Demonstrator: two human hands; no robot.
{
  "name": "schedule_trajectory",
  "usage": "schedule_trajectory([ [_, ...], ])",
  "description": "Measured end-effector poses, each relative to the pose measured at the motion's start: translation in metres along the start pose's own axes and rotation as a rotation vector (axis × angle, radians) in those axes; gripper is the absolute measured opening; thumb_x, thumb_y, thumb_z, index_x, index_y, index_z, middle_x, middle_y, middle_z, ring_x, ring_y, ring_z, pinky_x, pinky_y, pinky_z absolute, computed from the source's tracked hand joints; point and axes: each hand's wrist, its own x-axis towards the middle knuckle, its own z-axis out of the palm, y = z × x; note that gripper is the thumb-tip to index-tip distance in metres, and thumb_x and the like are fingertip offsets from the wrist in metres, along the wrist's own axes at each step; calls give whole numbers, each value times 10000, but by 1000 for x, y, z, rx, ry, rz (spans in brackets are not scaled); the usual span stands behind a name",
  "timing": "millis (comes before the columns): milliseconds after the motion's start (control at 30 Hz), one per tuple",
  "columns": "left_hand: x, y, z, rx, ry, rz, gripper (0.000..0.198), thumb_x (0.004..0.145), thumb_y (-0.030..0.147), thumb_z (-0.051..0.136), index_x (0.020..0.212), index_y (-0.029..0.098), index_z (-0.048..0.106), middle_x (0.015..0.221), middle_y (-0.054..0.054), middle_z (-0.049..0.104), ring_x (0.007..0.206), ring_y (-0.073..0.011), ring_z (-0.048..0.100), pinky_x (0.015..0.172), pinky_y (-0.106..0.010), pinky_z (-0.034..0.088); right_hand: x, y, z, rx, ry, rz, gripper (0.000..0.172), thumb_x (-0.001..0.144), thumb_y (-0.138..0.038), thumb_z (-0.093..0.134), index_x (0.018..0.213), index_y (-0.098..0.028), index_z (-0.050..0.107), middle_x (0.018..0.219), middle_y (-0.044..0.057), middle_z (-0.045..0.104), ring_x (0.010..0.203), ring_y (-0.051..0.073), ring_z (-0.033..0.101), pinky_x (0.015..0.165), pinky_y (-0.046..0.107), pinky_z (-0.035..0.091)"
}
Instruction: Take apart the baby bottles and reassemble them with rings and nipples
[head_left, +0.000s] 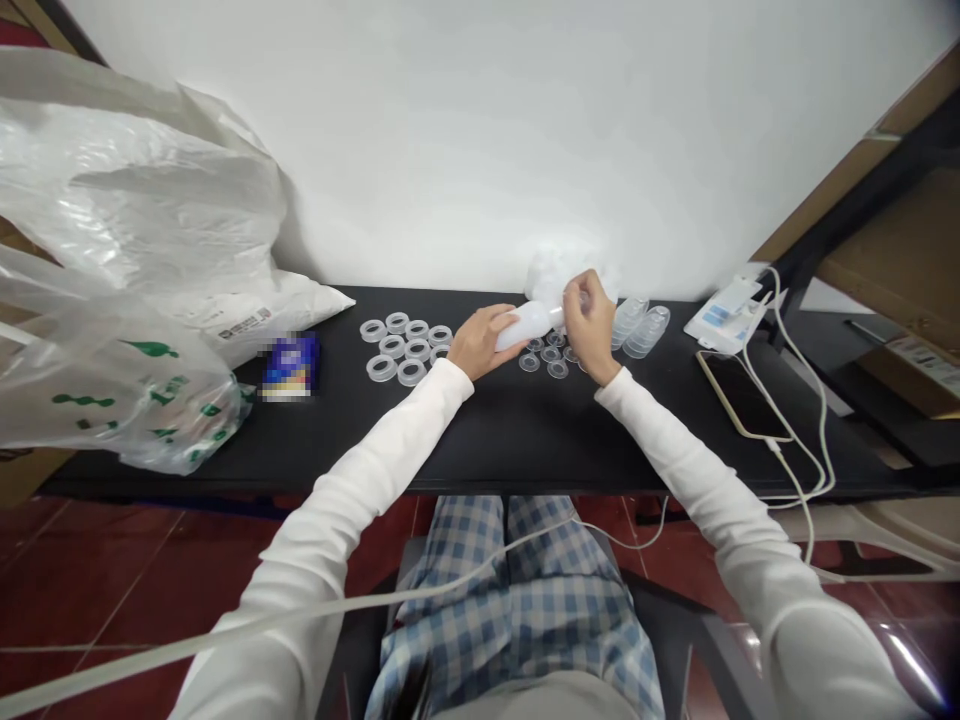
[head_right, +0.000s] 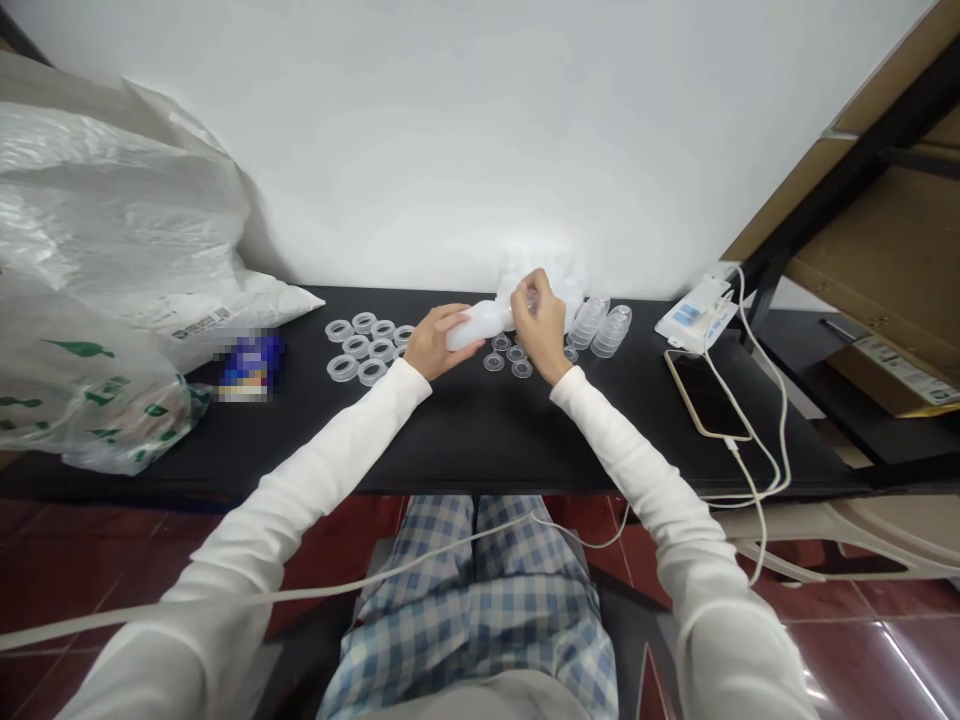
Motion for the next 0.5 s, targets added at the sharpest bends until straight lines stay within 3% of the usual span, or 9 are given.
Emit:
schedule_trajectory([
  [100,-1,5,-2,-34,24,60,436,914,519,634,1247,246,564,1303,-139,612,1173,-240,647,969,-422,568,-15,8,-9,9,20,30,347,992,-469,422,726,-248,437,631,-44,424,629,147,426,650,310,415],
  [200,0,11,-6,-79,11,48,413,960,522,555,1236,217,589,1200,-127,658,1114,-221,663,940,-405,576,-26,16,-7,23,41,67,377,989,-427,399,660,-248,360,592,-53,341,588,133,361,587,291,349],
  [333,3,18,-14,-177,26,-102,441,1007,548,402,1096,187,640,1022,-109,703,991,-210,681,889,-394,568,-36,21,0,-14,29,74,376,969,-412,380,636,-249,316,573,-50,315,565,128,344,558,289,296],
  [500,9,31,-22,-308,38,-279,488,971,608,401,935,197,662,905,-90,710,840,-206,686,799,-360,560,-46,23,2,-108,-17,72,404,969,-465,320,635,-240,353,557,-43,339,536,124,358,561,289,301],
])
